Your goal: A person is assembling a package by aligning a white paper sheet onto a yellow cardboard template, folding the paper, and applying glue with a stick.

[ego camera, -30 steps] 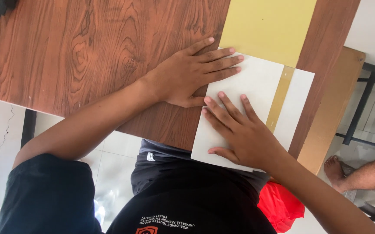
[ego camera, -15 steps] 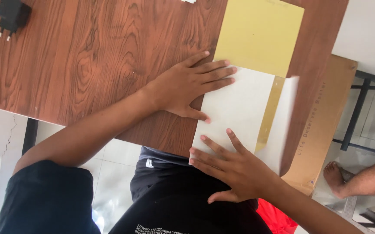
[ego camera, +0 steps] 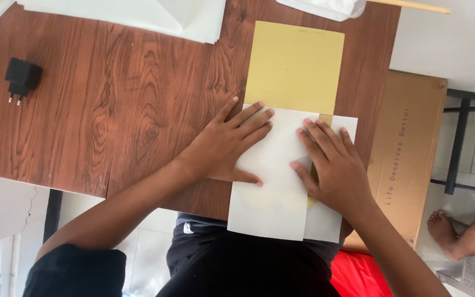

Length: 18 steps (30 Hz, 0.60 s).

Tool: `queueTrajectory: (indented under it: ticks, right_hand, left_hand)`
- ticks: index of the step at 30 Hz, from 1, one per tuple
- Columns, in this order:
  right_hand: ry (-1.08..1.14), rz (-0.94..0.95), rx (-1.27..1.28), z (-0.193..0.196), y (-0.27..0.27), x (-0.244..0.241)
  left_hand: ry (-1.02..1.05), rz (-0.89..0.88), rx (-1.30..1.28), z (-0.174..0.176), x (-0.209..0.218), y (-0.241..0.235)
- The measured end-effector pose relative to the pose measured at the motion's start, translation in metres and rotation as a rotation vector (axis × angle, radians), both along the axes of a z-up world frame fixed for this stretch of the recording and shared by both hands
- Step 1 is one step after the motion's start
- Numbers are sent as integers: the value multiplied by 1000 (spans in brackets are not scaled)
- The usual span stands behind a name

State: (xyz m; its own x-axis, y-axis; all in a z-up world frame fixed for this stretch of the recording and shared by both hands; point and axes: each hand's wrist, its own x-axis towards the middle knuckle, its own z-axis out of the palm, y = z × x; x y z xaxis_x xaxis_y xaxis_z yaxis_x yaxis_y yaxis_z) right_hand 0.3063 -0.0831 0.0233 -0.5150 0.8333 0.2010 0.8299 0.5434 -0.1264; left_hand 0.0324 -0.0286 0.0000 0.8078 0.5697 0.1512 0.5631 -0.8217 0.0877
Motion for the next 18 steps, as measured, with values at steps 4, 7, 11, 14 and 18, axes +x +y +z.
queueTrajectory:
  ticks: [4, 7, 11, 14, 18]
  right_hand:
    - [-1, -82, -42, -5, 2, 9]
    - [75, -142, -143, -16, 2, 14]
    - [164, -173, -145, -18, 4, 14]
    - [211, -154, -83, -23, 4, 14]
    - [257, -157, -101, -21, 5, 13]
  left_hand:
    - [65, 19, -68, 5, 4, 2]
    - [103, 86, -135, 9, 14, -6]
    - [76, 171, -181, 8, 27, -13]
    - [-12, 177, -207, 1, 28, -17]
    - [-37, 189, -188, 2, 30, -17]
